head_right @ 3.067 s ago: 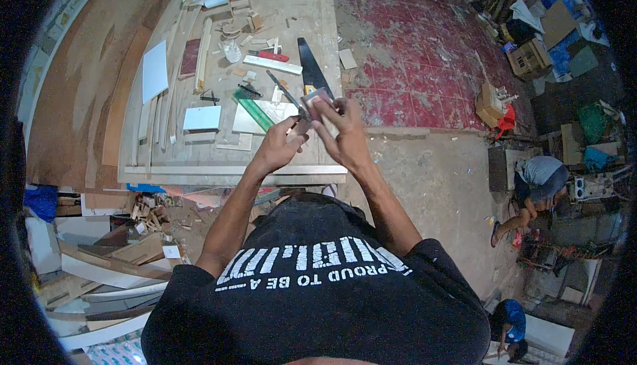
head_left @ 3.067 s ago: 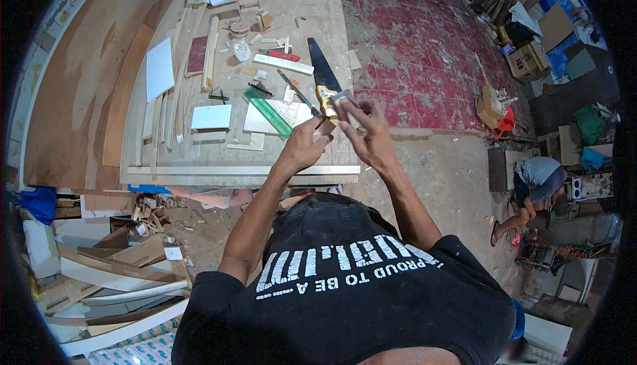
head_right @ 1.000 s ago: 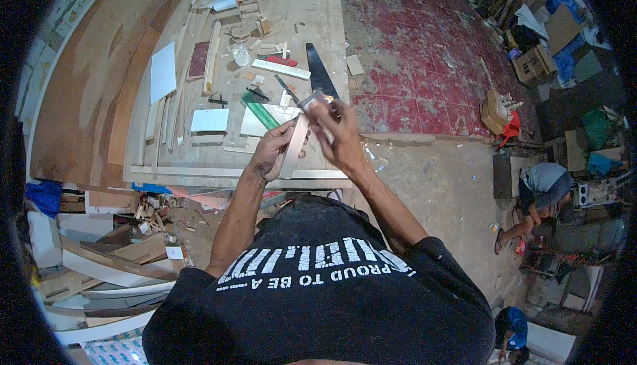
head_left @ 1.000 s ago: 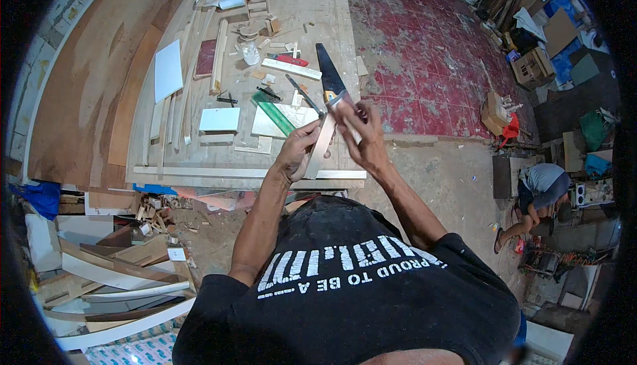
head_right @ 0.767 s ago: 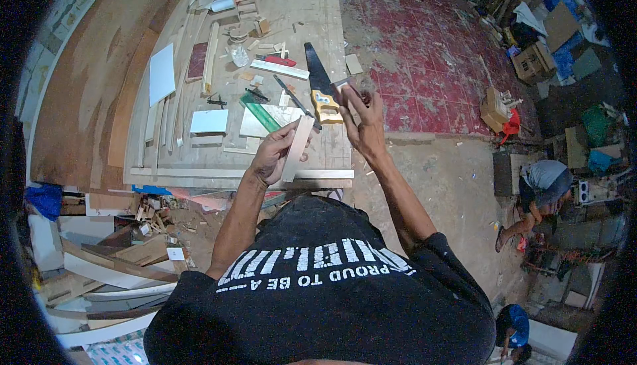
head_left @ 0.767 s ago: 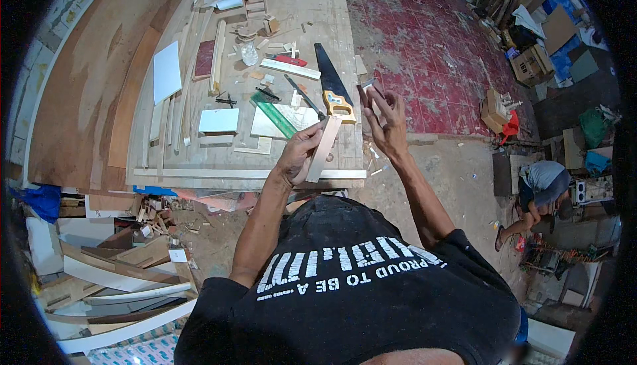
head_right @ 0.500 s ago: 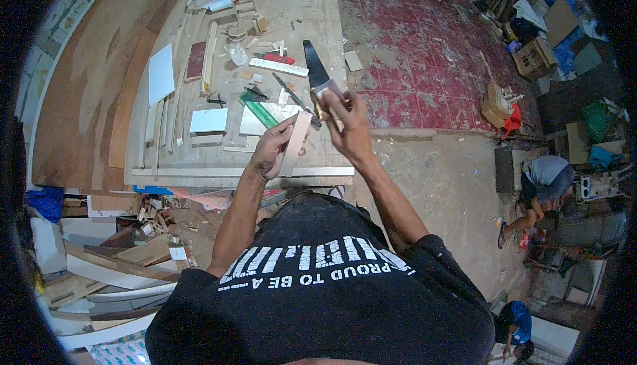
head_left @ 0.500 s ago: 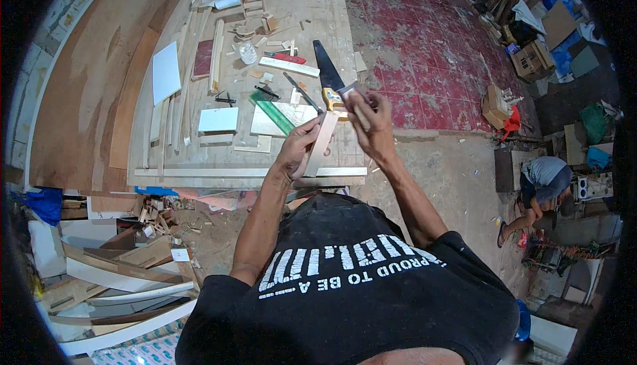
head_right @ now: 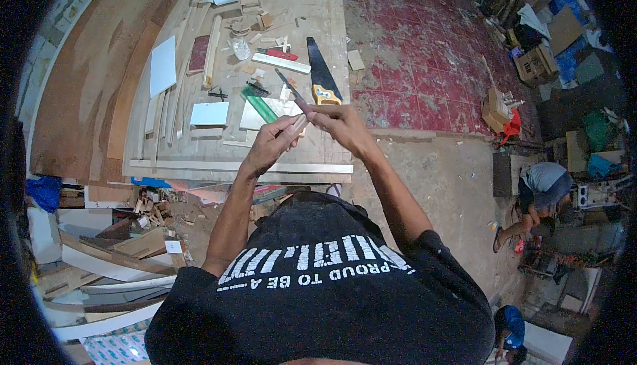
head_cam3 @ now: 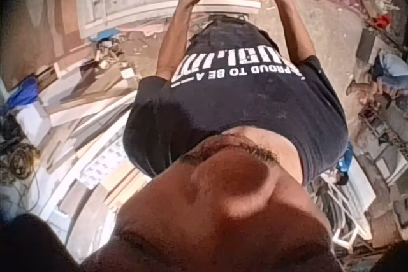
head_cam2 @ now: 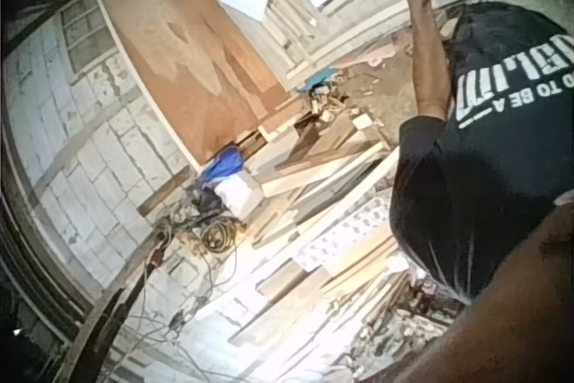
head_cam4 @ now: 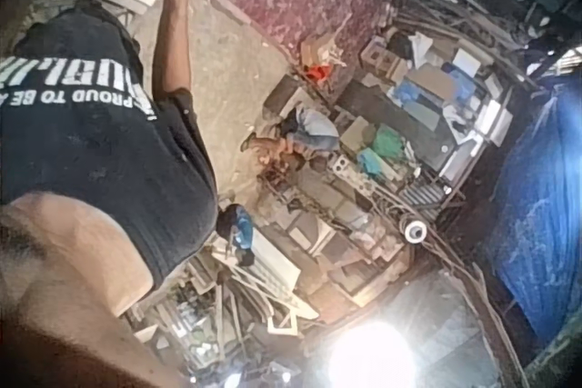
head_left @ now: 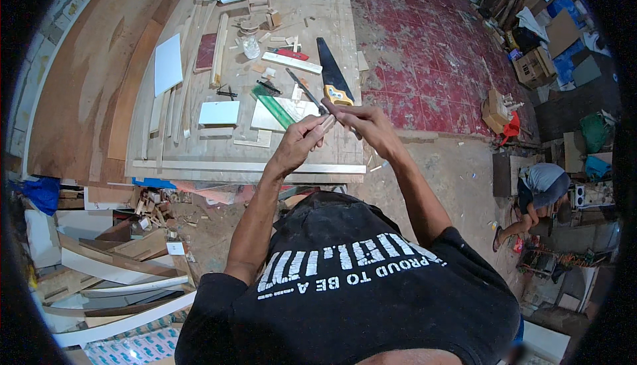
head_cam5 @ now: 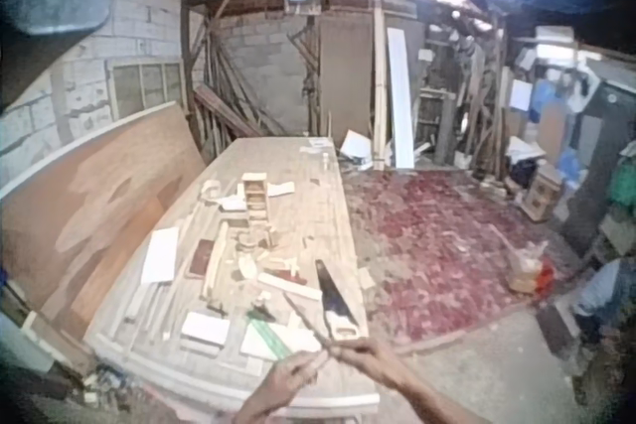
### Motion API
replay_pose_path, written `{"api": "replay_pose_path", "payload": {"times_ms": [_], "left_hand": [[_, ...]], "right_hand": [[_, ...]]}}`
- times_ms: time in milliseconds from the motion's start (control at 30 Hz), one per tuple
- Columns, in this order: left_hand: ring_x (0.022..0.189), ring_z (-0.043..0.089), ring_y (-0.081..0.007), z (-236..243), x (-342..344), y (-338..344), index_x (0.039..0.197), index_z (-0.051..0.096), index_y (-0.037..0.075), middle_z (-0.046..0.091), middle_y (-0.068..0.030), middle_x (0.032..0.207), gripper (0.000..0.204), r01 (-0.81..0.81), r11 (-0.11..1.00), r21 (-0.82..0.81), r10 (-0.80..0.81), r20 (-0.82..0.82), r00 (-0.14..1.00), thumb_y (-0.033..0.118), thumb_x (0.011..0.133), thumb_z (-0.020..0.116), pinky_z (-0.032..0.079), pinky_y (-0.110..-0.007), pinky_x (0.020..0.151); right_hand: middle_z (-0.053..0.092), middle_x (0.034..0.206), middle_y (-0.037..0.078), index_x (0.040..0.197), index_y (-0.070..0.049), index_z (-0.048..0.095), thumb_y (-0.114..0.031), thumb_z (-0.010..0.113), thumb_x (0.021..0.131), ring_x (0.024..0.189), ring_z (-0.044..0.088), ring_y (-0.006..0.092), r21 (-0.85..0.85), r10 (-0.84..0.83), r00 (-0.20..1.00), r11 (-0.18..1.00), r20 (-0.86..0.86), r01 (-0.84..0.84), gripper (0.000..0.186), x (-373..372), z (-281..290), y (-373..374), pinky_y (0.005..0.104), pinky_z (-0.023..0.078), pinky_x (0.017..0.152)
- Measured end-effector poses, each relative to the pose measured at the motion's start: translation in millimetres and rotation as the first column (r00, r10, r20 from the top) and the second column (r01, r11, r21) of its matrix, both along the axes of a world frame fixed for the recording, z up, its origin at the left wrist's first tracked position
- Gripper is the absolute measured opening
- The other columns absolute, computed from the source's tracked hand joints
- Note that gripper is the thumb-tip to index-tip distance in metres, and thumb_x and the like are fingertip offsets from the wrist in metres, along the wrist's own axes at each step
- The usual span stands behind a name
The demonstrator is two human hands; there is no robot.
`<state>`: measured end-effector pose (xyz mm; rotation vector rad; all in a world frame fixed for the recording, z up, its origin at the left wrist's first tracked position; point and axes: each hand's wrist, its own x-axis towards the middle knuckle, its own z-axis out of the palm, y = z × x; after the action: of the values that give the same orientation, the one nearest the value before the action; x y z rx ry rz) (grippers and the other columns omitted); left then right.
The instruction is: Measuring, marking, and sawing small wooden pieces for a project.
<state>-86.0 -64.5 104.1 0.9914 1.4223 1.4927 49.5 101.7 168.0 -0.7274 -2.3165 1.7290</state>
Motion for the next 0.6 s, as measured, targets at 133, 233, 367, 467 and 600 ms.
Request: {"api": "replay_pose_path", "payload": {"times_ms": [133, 233, 367, 467, 600], "left_hand": [[0.078, 0.053, -0.0077, -3, 1, 2, 0.125, 0.062, -0.004, 0.058, -0.0021, 0.094, 0.035, -0.072, 0.993, 0.090, 0.079, -0.079, 0.994, 0.020, 0.102, 0.054, 0.045, -0.023, 0.069], [0.089, 0.057, -0.0159, -1, 3, 0, 0.125, 0.060, -0.008, 0.062, -0.0095, 0.103, 0.033, -0.116, 0.984, 0.135, 0.157, -0.352, 0.923, 0.013, 0.099, 0.054, 0.048, -0.030, 0.078], [0.101, 0.062, -0.0265, 2, 8, 3, 0.122, 0.061, -0.009, 0.063, -0.0182, 0.109, 0.032, -0.199, 0.967, 0.159, 0.253, -0.512, 0.821, 0.011, 0.097, 0.057, 0.049, -0.035, 0.087], [0.103, 0.062, -0.0308, 1, 11, -3, 0.120, 0.061, -0.010, 0.062, -0.0208, 0.109, 0.033, -0.236, 0.956, 0.176, 0.294, -0.589, 0.752, 0.008, 0.093, 0.060, 0.049, -0.037, 0.089], [0.103, 0.062, -0.0347, 11, 26, -3, 0.119, 0.060, -0.010, 0.061, -0.0227, 0.109, 0.033, -0.191, 0.961, 0.202, 0.277, -0.634, 0.722, 0.005, 0.089, 0.062, 0.049, -0.039, 0.089]], "right_hand": [[0.062, 0.075, 0.001, 0.104, -0.001, 0.077, -0.039, 0.069, 0.089, 0.062, 0.051, 0.0097, -0.113, -0.034, 0.999, 0.993, 0.020, 0.036, 0.041, 0, -16, 18, 0.0274, 0.040, 0.053], [0.061, 0.071, 0.002, 0.101, 0.000, 0.077, -0.039, 0.069, 0.088, 0.059, 0.051, 0.0108, -0.117, -0.052, 0.998, 0.992, 0.036, 0.056, 0.041, 4, -4, 1, 0.0280, 0.039, 0.051], [0.060, 0.067, 0.002, 0.101, -0.001, 0.077, -0.039, 0.066, 0.089, 0.059, 0.052, 0.0104, -0.012, -0.081, 0.995, 0.997, 0.062, 0.082, 0.041, -12, -4, -4, 0.0283, 0.040, 0.051], [0.058, 0.067, 0.002, 0.098, 0.003, 0.075, -0.040, 0.064, 0.091, 0.060, 0.051, 0.0108, -0.056, -0.082, 0.996, 0.995, 0.047, 0.084, 0.045, 2, -1, -17, 0.0289, 0.040, 0.052], [0.056, 0.066, 0.001, 0.096, 0.006, 0.074, -0.037, 0.064, 0.093, 0.060, 0.050, 0.0096, -0.078, -0.123, 0.992, 0.990, -0.039, 0.120, 0.044, -10, -18, -8, 0.0280, 0.038, 0.051]]}}
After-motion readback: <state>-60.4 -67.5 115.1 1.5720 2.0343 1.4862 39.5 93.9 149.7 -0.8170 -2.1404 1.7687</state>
